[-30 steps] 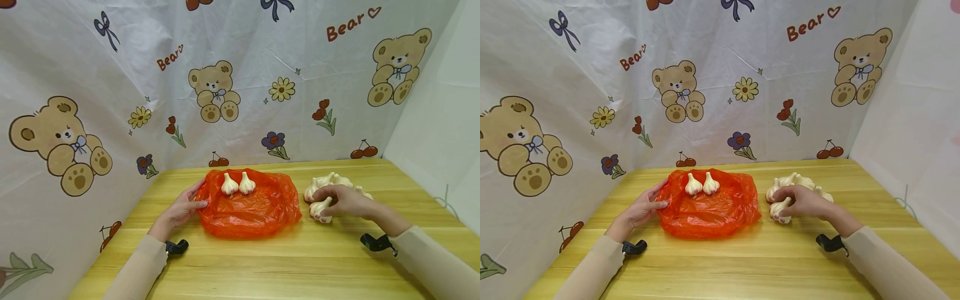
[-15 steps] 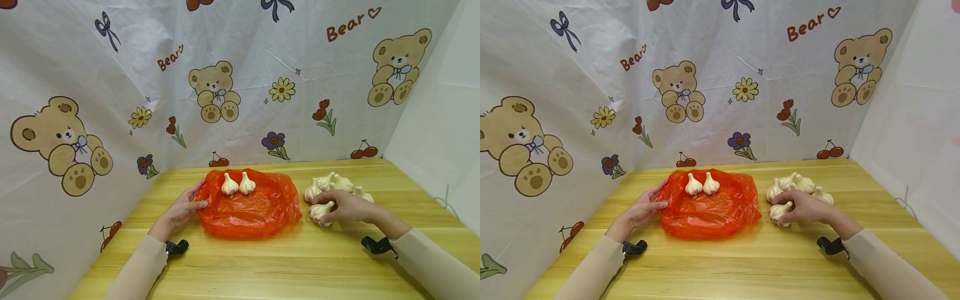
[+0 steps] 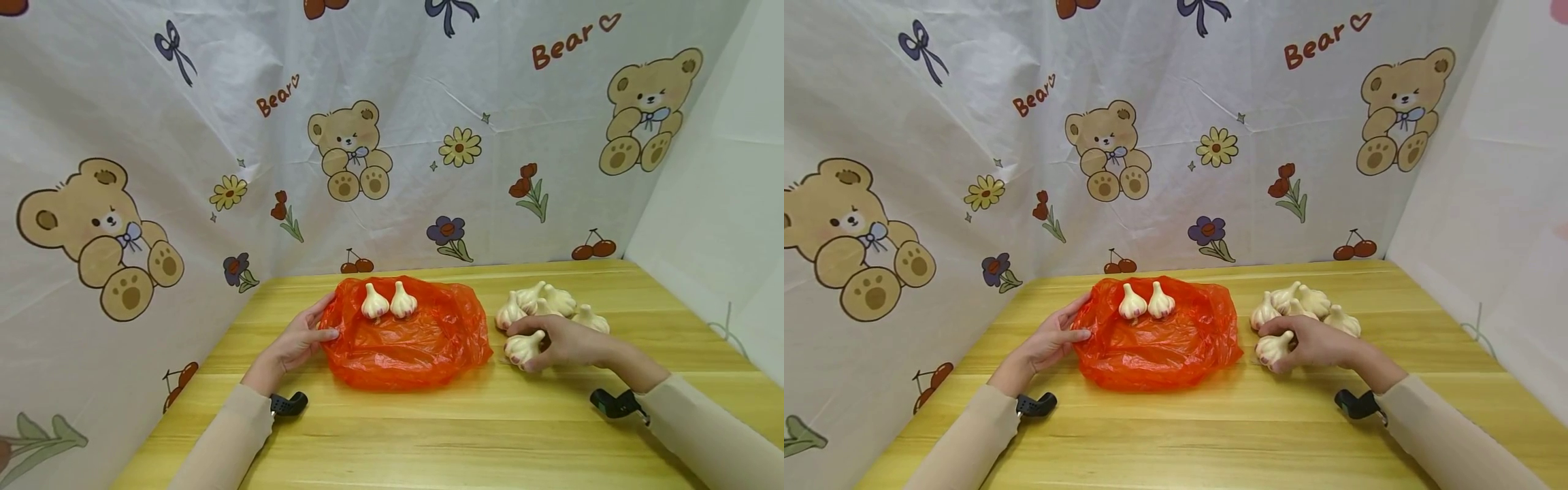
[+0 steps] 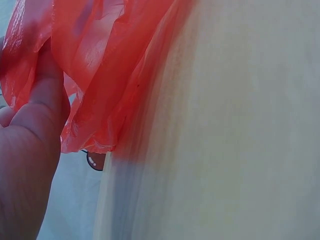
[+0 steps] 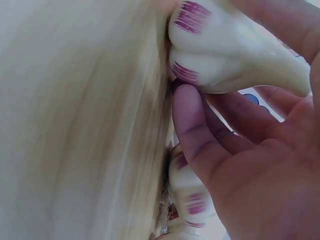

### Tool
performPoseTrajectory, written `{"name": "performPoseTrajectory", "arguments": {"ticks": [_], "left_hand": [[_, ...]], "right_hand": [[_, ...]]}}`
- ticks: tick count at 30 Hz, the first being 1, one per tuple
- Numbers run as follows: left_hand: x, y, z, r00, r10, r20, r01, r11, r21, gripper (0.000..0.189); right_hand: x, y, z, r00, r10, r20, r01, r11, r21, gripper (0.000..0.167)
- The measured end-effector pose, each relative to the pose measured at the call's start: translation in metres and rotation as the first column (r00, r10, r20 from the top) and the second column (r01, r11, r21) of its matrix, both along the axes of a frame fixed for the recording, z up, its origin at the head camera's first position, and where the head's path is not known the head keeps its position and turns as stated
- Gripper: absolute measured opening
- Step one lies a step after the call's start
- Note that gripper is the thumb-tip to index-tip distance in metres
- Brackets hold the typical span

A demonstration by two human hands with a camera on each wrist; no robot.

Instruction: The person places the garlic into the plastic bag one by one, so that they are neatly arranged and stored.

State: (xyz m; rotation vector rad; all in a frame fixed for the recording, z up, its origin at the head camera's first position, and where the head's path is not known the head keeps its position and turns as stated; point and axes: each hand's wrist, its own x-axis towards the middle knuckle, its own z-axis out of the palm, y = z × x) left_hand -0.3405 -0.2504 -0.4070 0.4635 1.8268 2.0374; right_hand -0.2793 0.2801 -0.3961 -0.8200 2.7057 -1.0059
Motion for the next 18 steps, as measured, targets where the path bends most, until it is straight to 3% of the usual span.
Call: {"name": "performPoseTrajectory", "arguments": {"ticks": [8, 18], "left_hand": [[0.001, 0.001, 0.000, 1.000, -0.002, -0.012, 0.002, 1.000, -0.007, 0.094], [0.001, 0.000, 0.001, 1.000, -0.005, -0.023, 0.006, 1.000, 0.003, 0.093]], "right_hand": [[0.000, 0.002, 0.003, 0.998, -0.063, 0.015, 0.064, 0.998, -0.023, 0.062], [-0.002, 0.002, 0.019, 0.995, -0.100, 0.019, 0.101, 0.993, -0.066, 0.057]]}}
